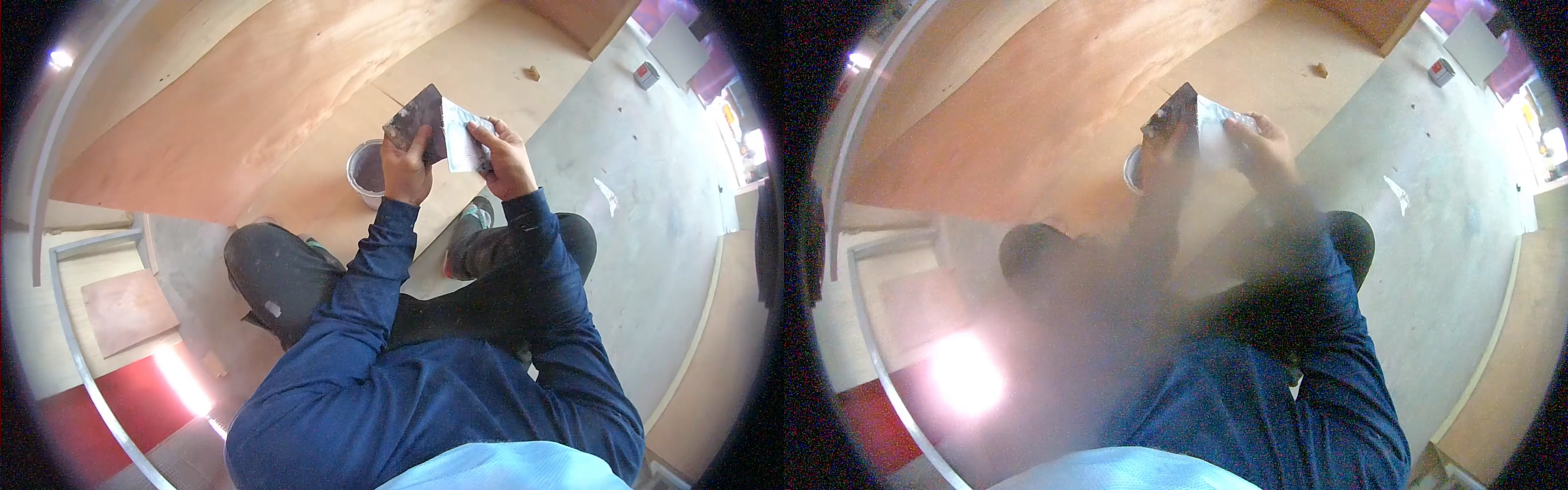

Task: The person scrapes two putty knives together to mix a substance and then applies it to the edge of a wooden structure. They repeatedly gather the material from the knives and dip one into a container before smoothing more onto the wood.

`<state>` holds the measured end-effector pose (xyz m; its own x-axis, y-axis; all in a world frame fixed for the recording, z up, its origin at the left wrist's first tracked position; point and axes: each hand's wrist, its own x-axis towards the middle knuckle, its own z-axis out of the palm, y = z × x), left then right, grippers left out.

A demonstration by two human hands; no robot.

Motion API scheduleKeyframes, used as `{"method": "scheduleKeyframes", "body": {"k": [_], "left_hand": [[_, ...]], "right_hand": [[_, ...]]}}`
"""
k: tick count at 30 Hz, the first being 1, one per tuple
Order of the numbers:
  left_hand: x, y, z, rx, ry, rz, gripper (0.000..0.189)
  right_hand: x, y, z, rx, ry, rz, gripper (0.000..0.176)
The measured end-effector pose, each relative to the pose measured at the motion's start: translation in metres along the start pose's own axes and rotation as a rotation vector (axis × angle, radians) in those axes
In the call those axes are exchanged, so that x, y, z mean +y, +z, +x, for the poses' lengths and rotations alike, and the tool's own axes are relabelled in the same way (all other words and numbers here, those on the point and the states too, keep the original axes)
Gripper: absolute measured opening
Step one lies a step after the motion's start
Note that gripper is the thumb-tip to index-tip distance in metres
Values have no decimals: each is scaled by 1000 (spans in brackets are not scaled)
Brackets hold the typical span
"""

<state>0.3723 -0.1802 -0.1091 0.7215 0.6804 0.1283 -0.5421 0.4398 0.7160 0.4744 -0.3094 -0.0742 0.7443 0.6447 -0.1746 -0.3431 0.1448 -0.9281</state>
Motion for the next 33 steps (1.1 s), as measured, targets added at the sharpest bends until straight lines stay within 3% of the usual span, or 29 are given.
{"method": "scheduleKeyframes", "body": {"k": [2,4,5,7,9,11,12,14,16,19,21,23,25,27,28,30,33], "left_hand": [[2,2,-2,-10,9,-107,30],[14,6,-8,-29,330,760,27],[17,9,-10,-32,331,756,27],[20,13,-12,4,153,363,32],[5,4,-7,-14,145,265,33],[1,6,-3,-32,144,160,33],[11,13,-8,-13,128,158,28],[25,30,-17,13,113,153,24],[34,51,-23,309,-262,-41,24],[50,82,-34,480,-348,22,24],[26,60,-31,418,-321,38,23],[-13,26,-29,17,595,1278,23],[-32,4,-17,8,529,1368,25],[-31,8,-16,120,847,1307,25],[-31,10,-19,133,836,1310,25],[9,45,-22,384,1,206,20],[20,45,-24,417,47,475,17]], "right_hand": [[0,3,1,28,-23,20,27],[3,4,3,127,-68,47,28],[0,5,4,130,-72,45,28],[-8,4,6,328,-41,-116,33],[-10,-1,4,372,-97,-39,34],[-1,-14,15,584,-351,-72,31],[3,-12,20,617,-410,55,29],[9,-22,19,531,-429,76,29],[1,-13,7,311,-438,226,27],[-10,17,-10,202,-460,391,25],[2,20,-3,239,-431,412,24],[5,31,-1,152,-491,457,21],[18,17,6,123,-448,387,18],[22,7,8,94,-401,315,15],[24,2,8,29,-402,231,13],[26,2,4,-42,-393,141,11],[20,9,-3,-73,-388,15,11]]}}
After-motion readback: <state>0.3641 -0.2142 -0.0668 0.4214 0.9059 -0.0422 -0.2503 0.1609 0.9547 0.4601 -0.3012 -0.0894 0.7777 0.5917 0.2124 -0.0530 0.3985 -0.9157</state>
